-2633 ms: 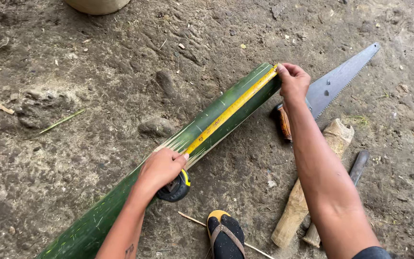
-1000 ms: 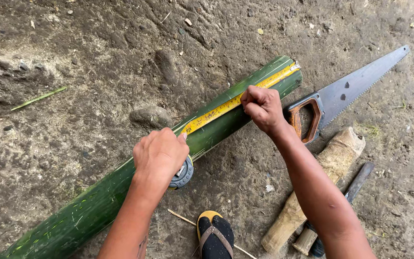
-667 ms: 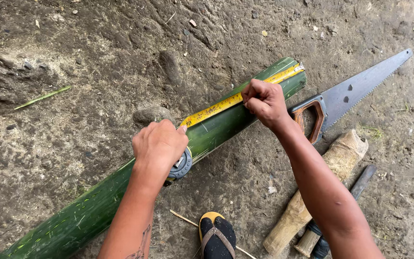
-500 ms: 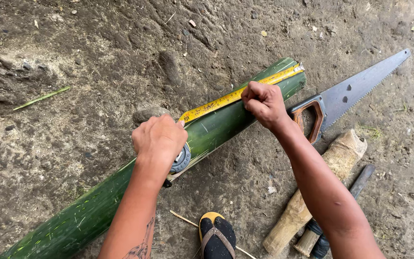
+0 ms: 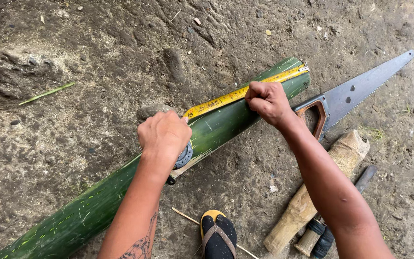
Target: The person measures a bamboo pole with a tape measure and marks it with a pencil. They then use a machete to split the bamboo lengthwise and a hand saw to cut it into sections. Finally, they use a wooden mallet to drive a wooden peg into the bamboo.
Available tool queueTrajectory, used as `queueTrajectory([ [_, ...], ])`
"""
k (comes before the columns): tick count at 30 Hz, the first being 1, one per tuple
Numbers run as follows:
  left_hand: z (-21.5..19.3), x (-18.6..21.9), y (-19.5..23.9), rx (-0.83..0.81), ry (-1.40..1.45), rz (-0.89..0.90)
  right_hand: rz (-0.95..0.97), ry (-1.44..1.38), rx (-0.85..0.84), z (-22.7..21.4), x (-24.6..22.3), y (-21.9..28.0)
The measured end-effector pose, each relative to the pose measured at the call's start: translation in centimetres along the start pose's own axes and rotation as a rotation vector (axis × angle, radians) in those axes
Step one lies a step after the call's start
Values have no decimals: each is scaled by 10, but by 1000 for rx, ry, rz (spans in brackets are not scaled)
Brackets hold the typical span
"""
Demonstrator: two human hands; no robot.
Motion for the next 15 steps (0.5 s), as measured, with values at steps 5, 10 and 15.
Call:
queueTrajectory([
  [5,3,2,3,-61,-6,-18,74,-110,-3,2,10,3],
  [10,-1,3,-1,-55,-2,14,159,-432,97,-17,19,3],
  [15,24,-12,-16,-201,273,129,163,-1208,546,-32,16,35],
])
Point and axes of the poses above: each hand's wrist, its own y-axis away from the middle knuckle, its own z-axis out of the palm, x = y × z, the point moved 8 cm from there along -y, towards the middle knuckle, and after that the axes turned 2 degrees about z, right-handed, at the moved point
